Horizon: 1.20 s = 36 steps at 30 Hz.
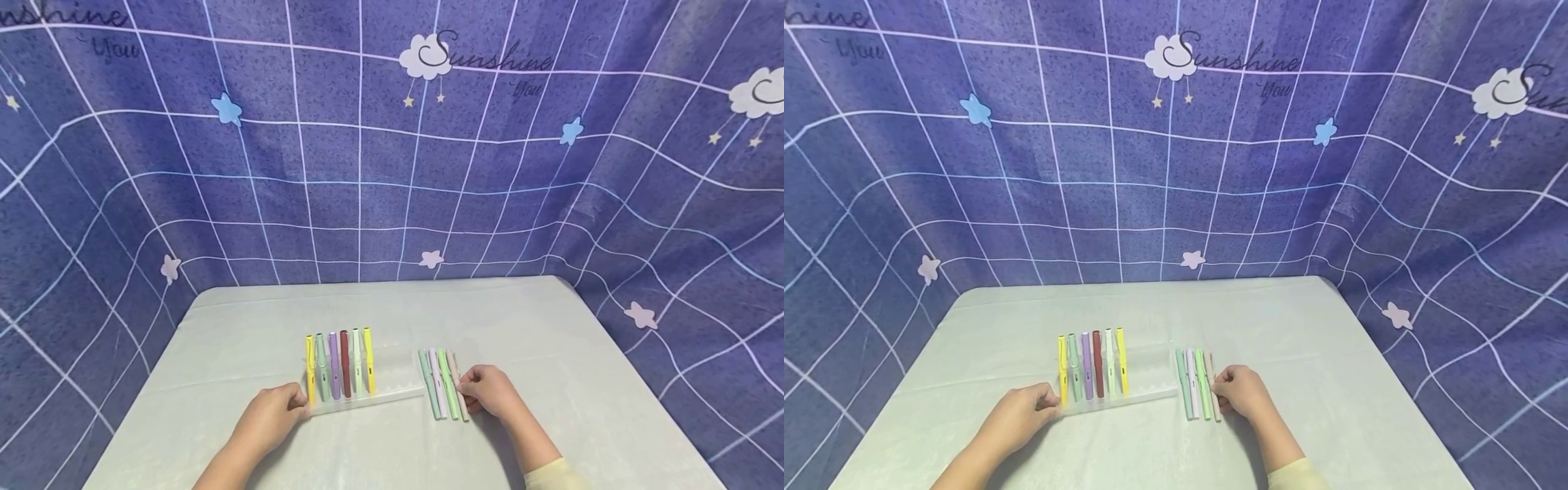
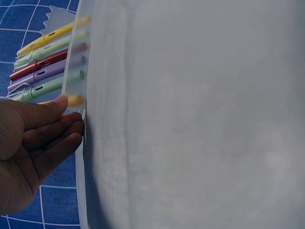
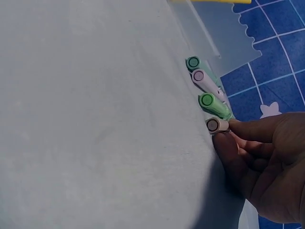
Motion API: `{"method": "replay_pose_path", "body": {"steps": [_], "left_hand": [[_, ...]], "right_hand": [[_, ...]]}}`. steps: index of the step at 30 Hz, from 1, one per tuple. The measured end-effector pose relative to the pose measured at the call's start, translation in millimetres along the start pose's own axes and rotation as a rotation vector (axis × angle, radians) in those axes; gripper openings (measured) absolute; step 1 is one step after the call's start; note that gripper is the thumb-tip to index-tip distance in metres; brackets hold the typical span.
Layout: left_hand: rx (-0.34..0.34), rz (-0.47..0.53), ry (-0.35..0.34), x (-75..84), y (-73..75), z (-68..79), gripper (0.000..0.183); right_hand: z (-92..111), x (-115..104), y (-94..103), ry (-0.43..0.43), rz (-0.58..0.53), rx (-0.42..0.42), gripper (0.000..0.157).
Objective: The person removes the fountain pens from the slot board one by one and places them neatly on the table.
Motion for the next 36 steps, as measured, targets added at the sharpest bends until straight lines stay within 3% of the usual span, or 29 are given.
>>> {"method": "replay_pose_path", "body": {"steps": [11, 18, 22, 25, 29, 36], "left_hand": [[0.006, -0.009, 0.001, -1.6, -0.1, -0.9, 0.015], [0.013, -0.016, 0.006, -2.5, 0.3, -0.4, 0.016], [0.011, -0.002, -0.011, -1.1, -0.4, -0.3, 0.016], [0.010, 0.000, -0.013, -0.4, -0.8, -0.6, 0.016], [0.007, -0.005, -0.004, 0.0, -0.9, -0.8, 0.017], [0.002, -0.009, 0.006, -0.3, -2.1, -0.2, 0.016]], "right_hand": [[-3, 5, -3.1, 0.000, 0.017, 0.046, 0.011], [-4, 5, -4.5, -0.022, 0.014, 0.011, 0.014], [-5, 1, 2.7, -0.026, 0.092, 0.027, 0.021], [-7, -7, 8.1, 0.001, 0.154, 0.063, 0.024], [-10, -23, 8.9, 0.074, 0.134, 0.081, 0.022], [-13, -55, -13.5, 0.259, -0.060, -0.065, 0.023]]}}
Point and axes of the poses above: each hand's wrist, its own z-axis away from the middle knuckle, its own y-axis out of the back of the hand, x = y × z, the point moved 6 cm from there along -z, towards the middle knuckle, and after that the axes turned 1 degree about z, right-handed, at the moved point
